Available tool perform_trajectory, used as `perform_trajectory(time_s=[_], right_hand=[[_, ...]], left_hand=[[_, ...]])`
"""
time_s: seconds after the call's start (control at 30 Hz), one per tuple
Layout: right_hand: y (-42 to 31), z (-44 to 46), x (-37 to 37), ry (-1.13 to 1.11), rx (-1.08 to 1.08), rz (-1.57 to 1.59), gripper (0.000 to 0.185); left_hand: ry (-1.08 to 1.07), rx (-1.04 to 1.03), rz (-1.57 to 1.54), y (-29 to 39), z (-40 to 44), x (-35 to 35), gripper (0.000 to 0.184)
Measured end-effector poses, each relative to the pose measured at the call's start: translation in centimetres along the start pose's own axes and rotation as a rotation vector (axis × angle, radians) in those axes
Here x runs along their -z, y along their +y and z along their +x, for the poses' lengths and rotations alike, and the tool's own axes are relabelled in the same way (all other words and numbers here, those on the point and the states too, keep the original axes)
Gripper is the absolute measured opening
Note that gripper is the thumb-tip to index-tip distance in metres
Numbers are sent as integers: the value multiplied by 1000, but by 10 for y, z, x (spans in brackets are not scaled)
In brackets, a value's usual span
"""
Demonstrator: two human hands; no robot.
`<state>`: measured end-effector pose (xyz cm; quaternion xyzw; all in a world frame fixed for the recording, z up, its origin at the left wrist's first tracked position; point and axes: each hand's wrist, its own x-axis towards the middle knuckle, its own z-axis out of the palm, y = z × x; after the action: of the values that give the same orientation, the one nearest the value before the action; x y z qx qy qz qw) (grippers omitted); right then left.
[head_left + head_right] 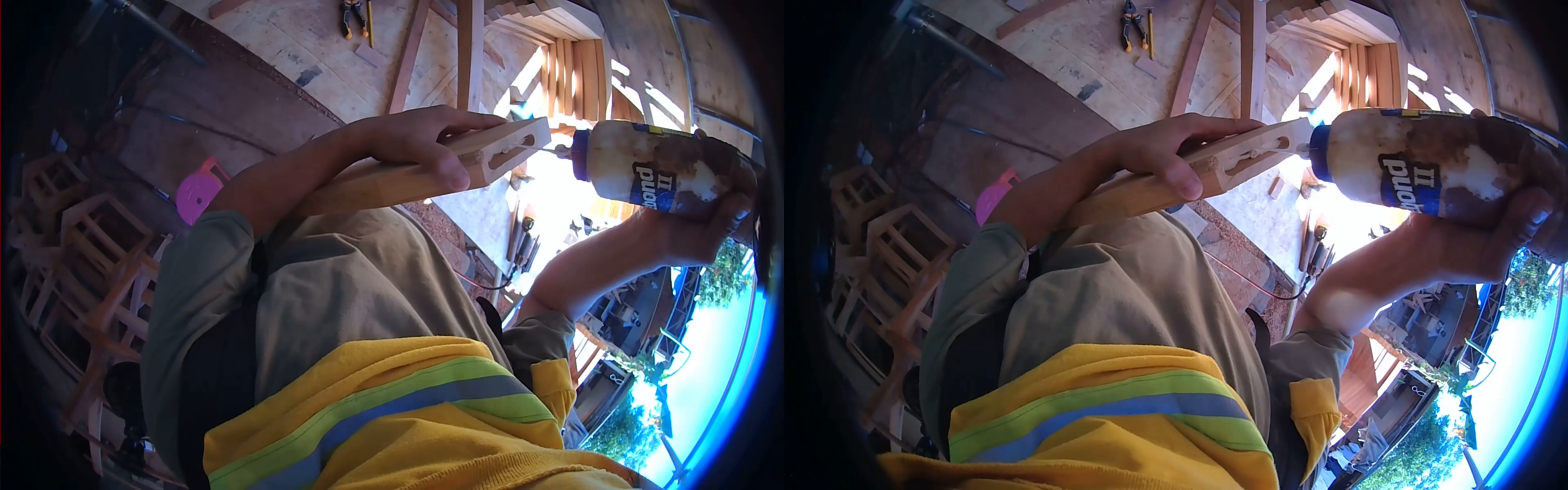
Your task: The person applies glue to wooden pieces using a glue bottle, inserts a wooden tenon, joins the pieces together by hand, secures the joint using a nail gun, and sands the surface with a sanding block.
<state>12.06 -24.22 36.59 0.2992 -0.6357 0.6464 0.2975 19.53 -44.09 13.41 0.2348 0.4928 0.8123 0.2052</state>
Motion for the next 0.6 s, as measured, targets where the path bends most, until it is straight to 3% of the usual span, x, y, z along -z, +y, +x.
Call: perform_trajectory(time_s=[0.1, 0.17, 0.2, 0.27, 0.43, 0.6], right_hand=[[2, 7, 10, -276, -16, 19, 27], [1, -4, -13, 43, 75, -92, 25], [2, -1, -8, 43, 75, -91, 25], [1, 6, 1, -168, 80, -74, 25], [3, -1, -9, -6, 40, -36, 25], [5, 6, 4, -140, 44, -30, 27]], left_hand=[[11, -8, 71, -5, 1, 2, 123], [10, -5, 28, -1, 0, 0, 123], [11, -5, 28, -2, 0, 0, 123], [16, -1, 50, -4, 1, 1, 124], [24, 1, 44, -4, 1, 0, 125], [28, -9, 40, -4, 2, 0, 125]])
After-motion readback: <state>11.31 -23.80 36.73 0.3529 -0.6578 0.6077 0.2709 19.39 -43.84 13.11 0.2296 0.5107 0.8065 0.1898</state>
